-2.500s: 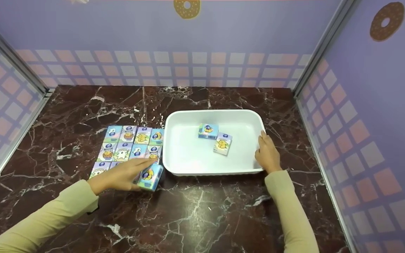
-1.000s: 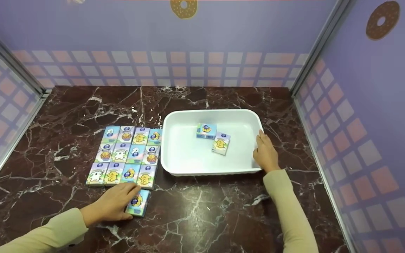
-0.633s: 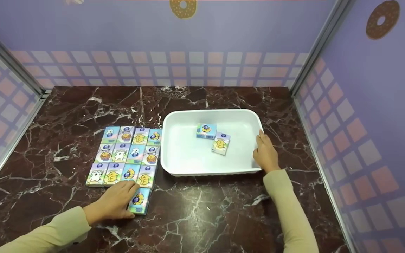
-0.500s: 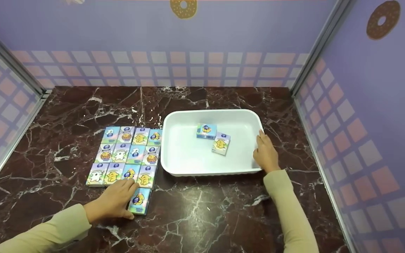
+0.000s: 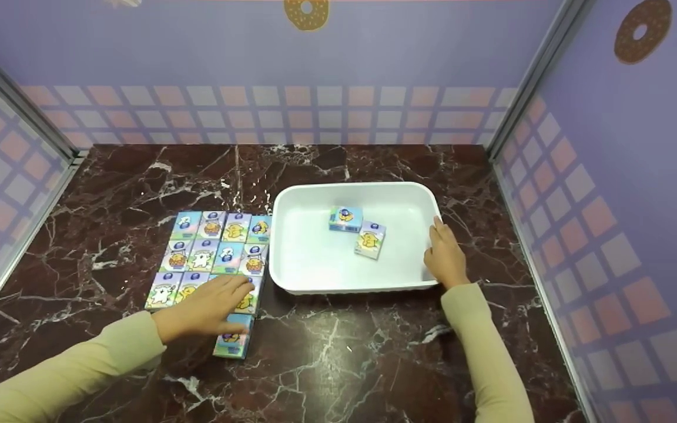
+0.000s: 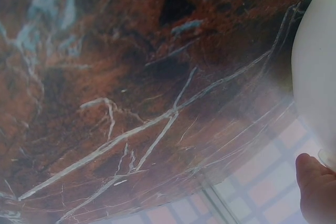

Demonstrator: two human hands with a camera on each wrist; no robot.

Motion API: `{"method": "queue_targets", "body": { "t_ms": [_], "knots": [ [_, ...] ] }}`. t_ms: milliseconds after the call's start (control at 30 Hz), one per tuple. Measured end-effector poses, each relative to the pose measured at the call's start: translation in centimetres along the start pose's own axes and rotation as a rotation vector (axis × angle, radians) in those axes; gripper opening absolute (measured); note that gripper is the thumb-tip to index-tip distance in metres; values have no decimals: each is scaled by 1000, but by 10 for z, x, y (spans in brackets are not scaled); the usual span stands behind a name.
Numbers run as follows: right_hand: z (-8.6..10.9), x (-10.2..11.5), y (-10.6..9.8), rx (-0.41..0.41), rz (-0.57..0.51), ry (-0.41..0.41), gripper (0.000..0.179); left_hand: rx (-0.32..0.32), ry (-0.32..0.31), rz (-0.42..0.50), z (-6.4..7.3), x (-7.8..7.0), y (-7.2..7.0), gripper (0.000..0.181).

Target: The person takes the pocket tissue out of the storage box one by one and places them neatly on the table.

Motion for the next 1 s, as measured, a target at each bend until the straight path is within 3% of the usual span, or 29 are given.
{"method": "queue_targets", "body": {
  "t_ms": [133, 267, 467, 600, 867, 1000],
  "knots": [
    [1, -1, 0, 15, 3, 13, 52, -83, 17, 58, -17, 4, 1, 68],
    [1, -1, 0, 11, 0, 19, 52, -140, -17, 125, -33, 7, 10, 65],
    [0, -1, 0, 5, -2, 22, 51, -66, -116, 222, -55, 9, 30, 71],
    [0, 1, 0, 12, -1, 14, 52, -51, -168, 262, -65, 10, 37, 75],
    [-2, 3, 0, 31, 18, -21, 52, -23, -216, 256, -71, 9, 42, 79],
    [-3, 2, 0, 68, 84, -58, 53, -28, -216, 251, -73, 8, 44, 78]
  ]
}}
Point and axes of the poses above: each hand's wrist, its own z-axis away from the middle knuckle, its own y-axis out of the palm, x = y × z, the point moved 4 cm from there along -z, towards the middle knuckle, and after that the axes turned 6 degrees about -x, right-handed, at the moved point
